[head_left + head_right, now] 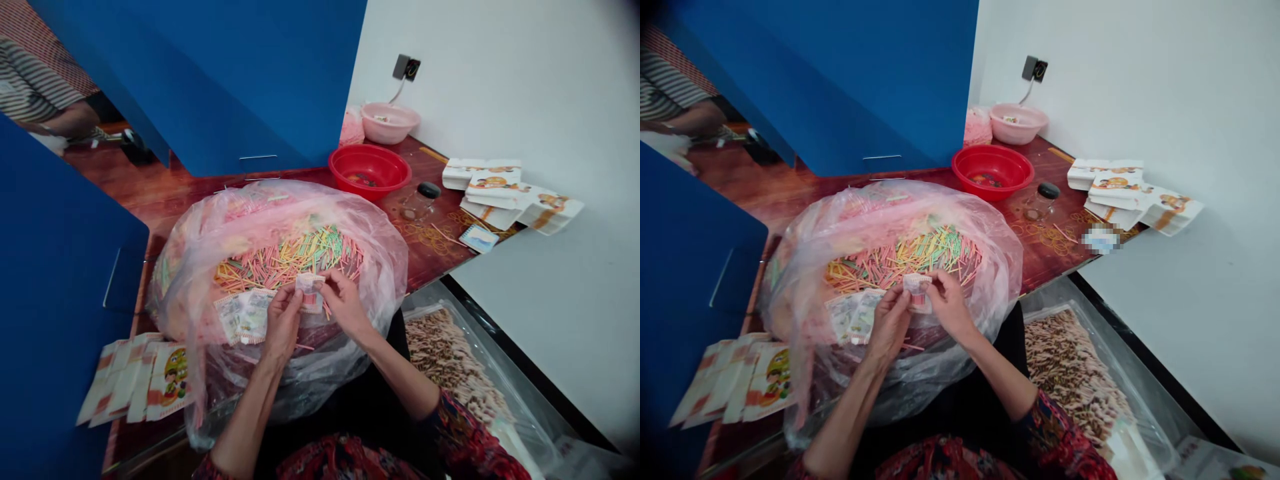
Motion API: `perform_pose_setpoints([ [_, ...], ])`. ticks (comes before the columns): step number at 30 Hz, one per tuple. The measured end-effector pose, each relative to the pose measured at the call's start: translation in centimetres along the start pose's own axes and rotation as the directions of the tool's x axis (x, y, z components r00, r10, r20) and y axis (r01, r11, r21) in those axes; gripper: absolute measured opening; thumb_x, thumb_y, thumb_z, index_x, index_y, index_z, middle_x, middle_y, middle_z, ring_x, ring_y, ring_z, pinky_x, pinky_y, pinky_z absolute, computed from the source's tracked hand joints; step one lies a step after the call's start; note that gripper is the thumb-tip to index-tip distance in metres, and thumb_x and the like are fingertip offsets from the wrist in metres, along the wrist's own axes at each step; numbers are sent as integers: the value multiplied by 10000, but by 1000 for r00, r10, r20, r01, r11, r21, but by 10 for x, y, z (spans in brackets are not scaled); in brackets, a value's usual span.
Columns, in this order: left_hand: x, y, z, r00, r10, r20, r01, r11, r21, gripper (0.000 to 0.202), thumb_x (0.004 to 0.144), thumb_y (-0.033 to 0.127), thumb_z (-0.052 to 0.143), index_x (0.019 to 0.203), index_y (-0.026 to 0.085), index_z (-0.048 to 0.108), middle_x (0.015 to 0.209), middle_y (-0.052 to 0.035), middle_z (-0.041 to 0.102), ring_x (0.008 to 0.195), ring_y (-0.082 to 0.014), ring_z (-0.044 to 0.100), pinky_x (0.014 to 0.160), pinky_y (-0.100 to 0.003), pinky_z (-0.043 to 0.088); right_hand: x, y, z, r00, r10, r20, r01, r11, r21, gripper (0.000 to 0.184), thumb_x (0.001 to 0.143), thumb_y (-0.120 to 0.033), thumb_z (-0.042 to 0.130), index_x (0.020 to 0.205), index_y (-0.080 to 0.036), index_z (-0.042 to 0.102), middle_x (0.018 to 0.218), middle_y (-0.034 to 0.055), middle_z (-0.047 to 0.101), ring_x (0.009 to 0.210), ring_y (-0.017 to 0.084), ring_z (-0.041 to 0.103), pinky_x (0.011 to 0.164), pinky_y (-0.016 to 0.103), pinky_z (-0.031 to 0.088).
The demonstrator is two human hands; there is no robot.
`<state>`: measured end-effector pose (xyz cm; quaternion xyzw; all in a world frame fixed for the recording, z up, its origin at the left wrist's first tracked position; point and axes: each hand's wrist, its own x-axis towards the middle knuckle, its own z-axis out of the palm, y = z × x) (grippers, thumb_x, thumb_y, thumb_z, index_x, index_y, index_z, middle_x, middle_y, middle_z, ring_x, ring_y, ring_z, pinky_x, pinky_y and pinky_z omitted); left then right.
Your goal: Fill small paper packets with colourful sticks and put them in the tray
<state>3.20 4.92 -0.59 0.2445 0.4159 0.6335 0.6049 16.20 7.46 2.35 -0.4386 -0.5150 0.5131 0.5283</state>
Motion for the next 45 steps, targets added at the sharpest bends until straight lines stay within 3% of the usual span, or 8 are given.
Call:
perform_pose_setpoints([
  [5,1,4,-5,996,63,-56,-50,975,215,234,743,372,824,882,191,775,832,-7,753,761,-142,653,769,-270,501,1,0,-4,992,-114,-48,109,990,-84,153,853,-301,680,723,-221,680,807,19,658,796,192,591,730,308,456],
  [14,-9,7,9,992,-105,-66,102,994,-50,307,608,358,903,805,189,738,777,3,734,704,-143,659,755,-298,535,0,5,1,995,89,-53,-84,992,93,198,843,-402,725,793,-219,668,717,-18,606,648,150,534,590,256,429],
  [20,-22,8,-4,996,-78,39,65,965,253,305,756,430,795,944,194,752,839,-30,742,786,-175,662,759,-298,516,-3,13,-5,996,77,-44,-78,997,-17,179,825,-362,710,739,-205,698,638,-22,578,581,140,484,542,252,357],
  [23,-25,18,-31,984,177,-10,-134,780,612,284,849,439,684,989,201,747,935,-65,739,860,-211,656,819,-341,510,-8,19,-20,989,50,-136,-67,990,-123,202,831,-380,682,739,-201,689,613,-26,562,550,137,459,527,256,334],
  [26,-23,31,-64,867,498,2,-202,347,916,294,878,406,613,1056,206,735,1055,-108,701,1002,-270,619,950,-417,481,-15,28,-36,985,17,-172,-66,958,-279,241,842,-407,646,743,-190,685,618,-18,578,547,141,457,534,261,334],
  [29,-17,39,-86,867,497,43,-64,26,998,395,881,391,595,1206,190,698,1125,-150,650,1098,-326,575,996,-467,466,-20,39,-44,984,-22,-177,-54,909,-414,238,852,-400,611,786,-185,688,692,10,643,631,173,542,608,280,394],
  [31,-10,40,-92,883,467,38,-28,-28,999,402,883,391,583,1203,171,691,1073,-150,648,1058,-331,577,964,-470,479,-21,45,-46,988,-39,-153,-37,885,-464,216,856,-376,588,827,-188,690,774,30,688,718,198,599,682,299,436],
  [45,0,58,-102,891,422,-165,-94,529,844,273,807,459,660,889,199,655,846,-1,666,786,-178,598,721,-275,479,-7,49,-55,983,161,-84,-175,963,-207,202,726,-344,690,844,-180,700,788,29,715,681,189,636,623,286,491],
])
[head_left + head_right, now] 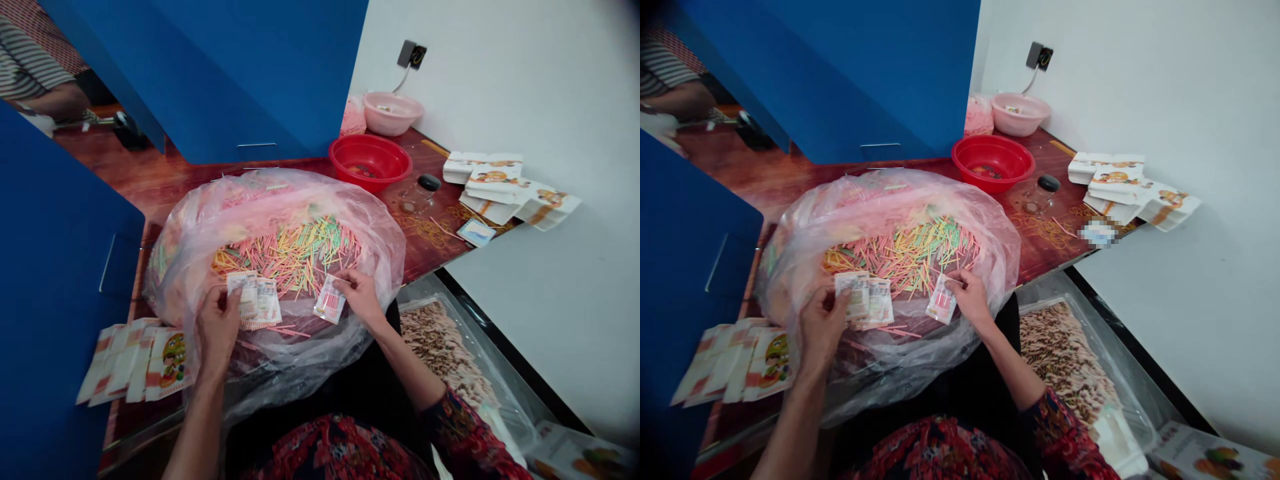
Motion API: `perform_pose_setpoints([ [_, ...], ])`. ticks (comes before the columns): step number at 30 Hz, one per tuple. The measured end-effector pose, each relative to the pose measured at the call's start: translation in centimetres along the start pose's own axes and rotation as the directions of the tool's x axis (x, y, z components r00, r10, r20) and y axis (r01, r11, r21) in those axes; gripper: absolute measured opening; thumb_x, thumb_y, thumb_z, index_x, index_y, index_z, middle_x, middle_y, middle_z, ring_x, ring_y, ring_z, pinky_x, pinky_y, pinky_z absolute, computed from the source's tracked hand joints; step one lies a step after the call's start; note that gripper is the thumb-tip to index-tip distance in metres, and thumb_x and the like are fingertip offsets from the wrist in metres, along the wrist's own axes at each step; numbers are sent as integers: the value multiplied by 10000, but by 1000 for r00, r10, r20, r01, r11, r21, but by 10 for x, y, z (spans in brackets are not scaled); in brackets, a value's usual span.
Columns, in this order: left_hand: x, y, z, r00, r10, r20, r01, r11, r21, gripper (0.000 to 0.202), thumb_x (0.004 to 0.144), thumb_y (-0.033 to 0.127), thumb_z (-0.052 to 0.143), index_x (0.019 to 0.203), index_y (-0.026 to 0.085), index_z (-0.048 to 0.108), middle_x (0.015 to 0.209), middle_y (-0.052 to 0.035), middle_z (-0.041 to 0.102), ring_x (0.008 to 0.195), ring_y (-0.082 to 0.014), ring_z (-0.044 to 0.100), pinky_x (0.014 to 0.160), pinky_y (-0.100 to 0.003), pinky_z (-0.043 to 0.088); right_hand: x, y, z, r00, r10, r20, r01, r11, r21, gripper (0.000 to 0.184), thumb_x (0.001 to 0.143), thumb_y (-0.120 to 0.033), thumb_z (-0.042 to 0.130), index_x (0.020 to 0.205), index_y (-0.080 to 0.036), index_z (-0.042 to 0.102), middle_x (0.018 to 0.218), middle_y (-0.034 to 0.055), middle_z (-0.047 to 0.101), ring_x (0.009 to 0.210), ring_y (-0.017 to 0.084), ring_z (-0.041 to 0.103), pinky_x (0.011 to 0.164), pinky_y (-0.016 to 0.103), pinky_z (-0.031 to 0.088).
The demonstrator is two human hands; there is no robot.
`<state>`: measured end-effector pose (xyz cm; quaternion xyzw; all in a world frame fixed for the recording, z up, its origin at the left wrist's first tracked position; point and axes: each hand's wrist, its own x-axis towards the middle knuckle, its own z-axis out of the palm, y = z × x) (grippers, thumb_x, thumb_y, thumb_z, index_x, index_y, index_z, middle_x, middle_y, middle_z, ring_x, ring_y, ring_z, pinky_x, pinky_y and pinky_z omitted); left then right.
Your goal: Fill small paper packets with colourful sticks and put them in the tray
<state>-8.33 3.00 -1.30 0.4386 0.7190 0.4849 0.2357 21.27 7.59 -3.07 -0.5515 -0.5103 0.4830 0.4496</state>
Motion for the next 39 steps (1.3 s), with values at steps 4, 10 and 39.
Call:
perform_pose_setpoints([
  [4,-2,8,-1,998,-47,47,53,990,-133,286,779,444,697,900,186,675,861,-4,683,784,-168,602,722,-260,487,-1,-2,6,999,-42,27,43,997,-56,163,763,-299,677,875,-184,706,837,32,724,742,200,655,694,308,509],
  [10,-14,25,13,943,-139,303,230,929,-289,359,742,473,751,939,179,698,810,6,687,725,-159,600,669,-248,490,-10,-20,12,968,-248,41,237,848,-474,193,846,-159,638,1011,-202,728,1037,79,676,1005,244,627,942,398,474],
  [39,-12,38,51,943,-45,329,102,982,-158,418,787,584,643,864,187,751,665,5,613,625,-167,504,579,-261,413,104,-48,-49,975,-221,35,99,283,-954,473,945,-50,389,1366,-138,585,1269,174,666,1092,274,613,951,360,430],
])
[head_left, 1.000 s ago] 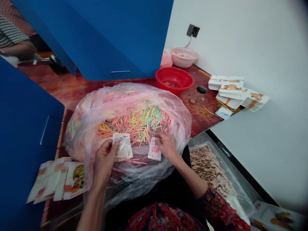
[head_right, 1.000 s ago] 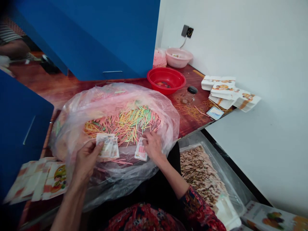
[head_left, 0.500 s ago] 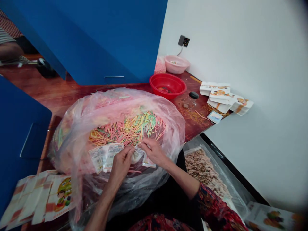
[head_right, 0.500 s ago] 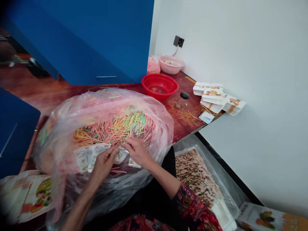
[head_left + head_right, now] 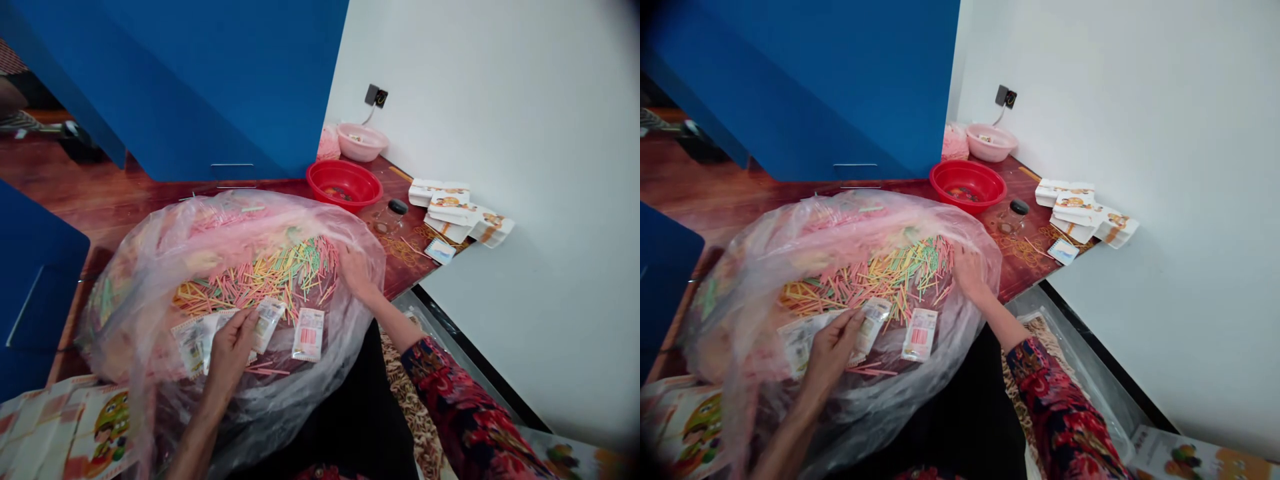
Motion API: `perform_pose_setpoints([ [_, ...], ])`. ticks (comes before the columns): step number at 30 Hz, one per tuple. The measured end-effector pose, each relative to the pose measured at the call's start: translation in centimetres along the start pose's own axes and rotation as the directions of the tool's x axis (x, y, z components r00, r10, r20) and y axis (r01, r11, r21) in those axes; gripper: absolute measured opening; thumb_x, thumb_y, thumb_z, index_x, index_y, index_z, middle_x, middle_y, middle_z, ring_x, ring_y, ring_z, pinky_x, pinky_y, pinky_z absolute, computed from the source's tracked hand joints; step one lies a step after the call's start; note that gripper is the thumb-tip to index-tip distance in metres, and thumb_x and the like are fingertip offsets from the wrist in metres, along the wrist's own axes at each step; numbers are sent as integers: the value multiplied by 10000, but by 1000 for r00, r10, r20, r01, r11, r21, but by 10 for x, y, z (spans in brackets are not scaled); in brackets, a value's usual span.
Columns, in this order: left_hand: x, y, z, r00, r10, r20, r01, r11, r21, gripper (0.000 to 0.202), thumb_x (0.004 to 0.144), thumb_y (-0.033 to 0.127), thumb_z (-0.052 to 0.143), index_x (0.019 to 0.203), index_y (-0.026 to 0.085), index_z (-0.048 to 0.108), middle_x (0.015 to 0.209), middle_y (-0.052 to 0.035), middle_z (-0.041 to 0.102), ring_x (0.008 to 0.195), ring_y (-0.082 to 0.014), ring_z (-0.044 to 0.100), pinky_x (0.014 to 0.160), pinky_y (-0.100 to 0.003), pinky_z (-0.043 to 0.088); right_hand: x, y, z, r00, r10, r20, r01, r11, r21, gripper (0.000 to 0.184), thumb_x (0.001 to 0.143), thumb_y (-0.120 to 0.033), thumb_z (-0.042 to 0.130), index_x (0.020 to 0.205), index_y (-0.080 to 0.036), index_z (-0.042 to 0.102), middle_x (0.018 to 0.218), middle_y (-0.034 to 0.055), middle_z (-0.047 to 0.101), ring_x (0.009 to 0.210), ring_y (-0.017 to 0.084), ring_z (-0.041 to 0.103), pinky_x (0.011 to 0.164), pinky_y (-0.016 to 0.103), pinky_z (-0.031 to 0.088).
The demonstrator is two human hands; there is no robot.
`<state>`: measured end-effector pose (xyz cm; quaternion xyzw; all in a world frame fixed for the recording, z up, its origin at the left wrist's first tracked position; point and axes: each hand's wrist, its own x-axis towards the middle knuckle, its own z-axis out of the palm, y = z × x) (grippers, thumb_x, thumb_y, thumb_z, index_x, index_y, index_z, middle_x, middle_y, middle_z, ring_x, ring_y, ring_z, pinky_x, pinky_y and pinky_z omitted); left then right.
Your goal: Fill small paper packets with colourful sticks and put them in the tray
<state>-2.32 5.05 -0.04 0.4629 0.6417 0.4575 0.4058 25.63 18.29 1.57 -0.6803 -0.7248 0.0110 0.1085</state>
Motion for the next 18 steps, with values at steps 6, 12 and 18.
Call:
perform_pose_setpoints([
  [6,15,5,-16,994,-44,-104,41,999,-34,477,771,601,654,951,173,764,700,14,611,617,-147,486,571,-253,411,18,19,-22,999,-30,-9,29,991,-130,503,979,-64,400,1451,-158,545,1298,166,668,1064,293,647,946,389,435],
  [12,11,3,-10,992,-78,-98,71,995,-68,514,722,631,699,932,168,774,708,1,646,633,-162,527,578,-260,431,6,3,-2,995,-60,79,71,987,-147,332,1011,-116,396,1156,-105,694,1163,176,698,1058,267,643,923,343,472],
  [18,3,3,-7,996,-75,-38,71,993,-94,491,741,636,697,904,178,765,655,11,619,608,-159,509,573,-259,433,8,-2,22,995,85,43,-76,980,-184,328,962,-192,511,1194,3,637,1168,279,677,1125,348,625,985,431,461],
])
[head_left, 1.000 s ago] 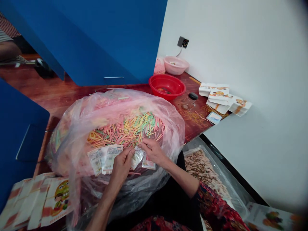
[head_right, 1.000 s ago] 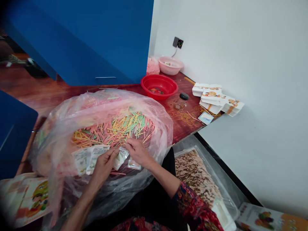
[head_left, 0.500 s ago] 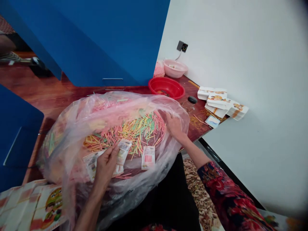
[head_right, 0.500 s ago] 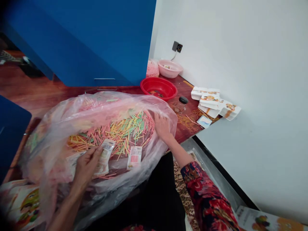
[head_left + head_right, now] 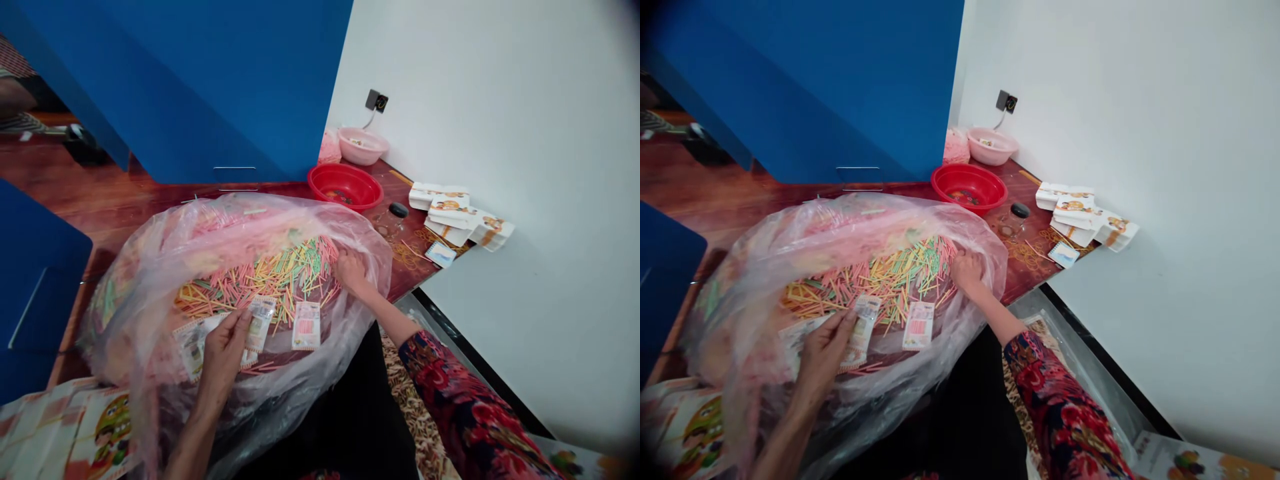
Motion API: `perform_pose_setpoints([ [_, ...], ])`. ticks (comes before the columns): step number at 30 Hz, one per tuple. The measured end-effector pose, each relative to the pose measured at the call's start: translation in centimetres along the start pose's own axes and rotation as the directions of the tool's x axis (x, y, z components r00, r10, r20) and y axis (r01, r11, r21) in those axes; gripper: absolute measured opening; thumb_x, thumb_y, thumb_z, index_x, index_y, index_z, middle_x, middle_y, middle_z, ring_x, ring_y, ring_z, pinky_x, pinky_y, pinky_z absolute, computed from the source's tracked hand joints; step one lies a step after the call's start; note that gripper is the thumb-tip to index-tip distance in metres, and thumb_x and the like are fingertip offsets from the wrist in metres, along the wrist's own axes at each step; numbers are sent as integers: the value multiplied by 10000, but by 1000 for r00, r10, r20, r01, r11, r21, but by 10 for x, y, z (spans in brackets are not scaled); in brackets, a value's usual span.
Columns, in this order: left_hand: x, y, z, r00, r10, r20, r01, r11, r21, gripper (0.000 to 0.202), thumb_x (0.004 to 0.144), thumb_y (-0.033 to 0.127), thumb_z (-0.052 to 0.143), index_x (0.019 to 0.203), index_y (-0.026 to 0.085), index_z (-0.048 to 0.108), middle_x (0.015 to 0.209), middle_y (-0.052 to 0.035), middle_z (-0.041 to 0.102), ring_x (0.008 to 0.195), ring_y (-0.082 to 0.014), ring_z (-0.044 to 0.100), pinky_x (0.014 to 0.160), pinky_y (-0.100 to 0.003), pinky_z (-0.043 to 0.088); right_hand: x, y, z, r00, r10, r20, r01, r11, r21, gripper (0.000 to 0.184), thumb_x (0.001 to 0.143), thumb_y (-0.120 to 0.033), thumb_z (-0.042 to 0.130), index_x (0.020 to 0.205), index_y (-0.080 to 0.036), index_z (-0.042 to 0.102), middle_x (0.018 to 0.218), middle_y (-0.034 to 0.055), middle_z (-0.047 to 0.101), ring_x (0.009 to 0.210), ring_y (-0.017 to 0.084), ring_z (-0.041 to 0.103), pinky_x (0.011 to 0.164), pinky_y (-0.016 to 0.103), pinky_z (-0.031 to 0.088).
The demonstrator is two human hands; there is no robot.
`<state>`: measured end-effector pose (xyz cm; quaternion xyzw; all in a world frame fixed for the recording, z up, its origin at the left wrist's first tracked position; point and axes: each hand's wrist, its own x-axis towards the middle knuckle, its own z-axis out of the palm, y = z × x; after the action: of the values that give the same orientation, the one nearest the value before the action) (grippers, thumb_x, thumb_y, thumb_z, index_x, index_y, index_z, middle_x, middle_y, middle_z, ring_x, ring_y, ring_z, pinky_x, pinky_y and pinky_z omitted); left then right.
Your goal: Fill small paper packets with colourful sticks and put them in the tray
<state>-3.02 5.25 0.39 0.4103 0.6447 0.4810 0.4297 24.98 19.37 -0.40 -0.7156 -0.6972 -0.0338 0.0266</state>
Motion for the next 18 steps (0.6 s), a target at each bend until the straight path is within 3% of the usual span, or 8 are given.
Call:
perform_pose_setpoints([
  [3,-1,1,1,1000,9,-3,-9,1000,5,475,742,639,699,865,185,760,647,11,613,610,-159,509,567,-256,431,6,-5,5,998,67,-21,-67,998,12,341,956,-223,525,1204,-17,637,1153,275,683,1106,341,644,985,430,459],
  [9,-2,-1,4,999,34,-4,-34,999,28,482,739,655,699,837,187,759,678,2,641,644,-165,541,580,-253,449,13,-19,7,989,150,-17,-149,989,25,352,957,-108,417,1193,15,648,1186,329,657,1137,381,647,967,484,460],
  [18,-5,-3,3,1000,-17,-17,15,997,-73,506,711,664,736,840,174,741,690,6,642,635,-150,545,568,-245,439,-5,-7,-17,988,144,55,-149,984,102,344,939,-48,403,1203,-9,621,1145,288,693,1106,342,672,958,424,464],
])
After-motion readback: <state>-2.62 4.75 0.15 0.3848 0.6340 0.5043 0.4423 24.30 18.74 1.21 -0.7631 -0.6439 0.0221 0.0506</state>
